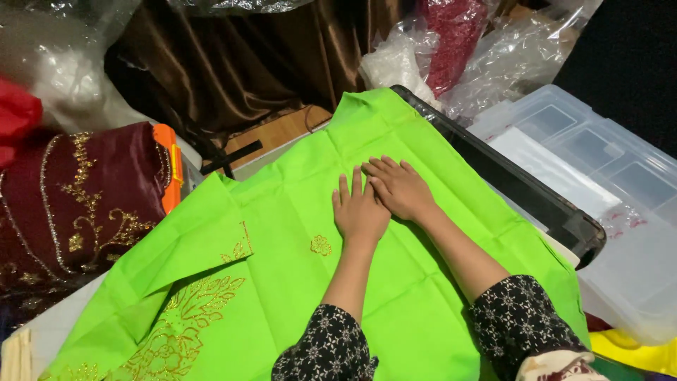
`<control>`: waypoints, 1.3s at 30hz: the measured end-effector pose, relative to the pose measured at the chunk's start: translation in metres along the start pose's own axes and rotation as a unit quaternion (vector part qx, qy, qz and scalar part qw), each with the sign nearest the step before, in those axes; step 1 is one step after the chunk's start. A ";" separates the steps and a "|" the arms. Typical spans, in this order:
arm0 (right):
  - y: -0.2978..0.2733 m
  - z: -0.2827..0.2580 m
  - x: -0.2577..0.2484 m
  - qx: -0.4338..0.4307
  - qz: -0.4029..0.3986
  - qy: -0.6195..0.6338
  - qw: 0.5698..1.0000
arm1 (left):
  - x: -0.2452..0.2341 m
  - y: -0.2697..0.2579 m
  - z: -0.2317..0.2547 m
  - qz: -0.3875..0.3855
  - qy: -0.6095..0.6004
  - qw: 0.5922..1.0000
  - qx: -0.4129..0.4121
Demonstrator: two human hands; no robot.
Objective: Smoothing and folding a piece of green embroidered fabric on a flat surface
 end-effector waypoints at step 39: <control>-0.087 0.064 0.000 0.123 0.085 -0.085 0.985 | 0.001 -0.121 -0.065 0.103 -0.022 0.994 0.027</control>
Point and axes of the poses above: each hand's wrist, its own y-axis towards the middle knuckle, its own x-axis out of the palm, z = x × y, the point moved 4 cm from there along y, towards the middle knuckle, and after that the axes turned 10 degrees about x, right-handed, at the moved point
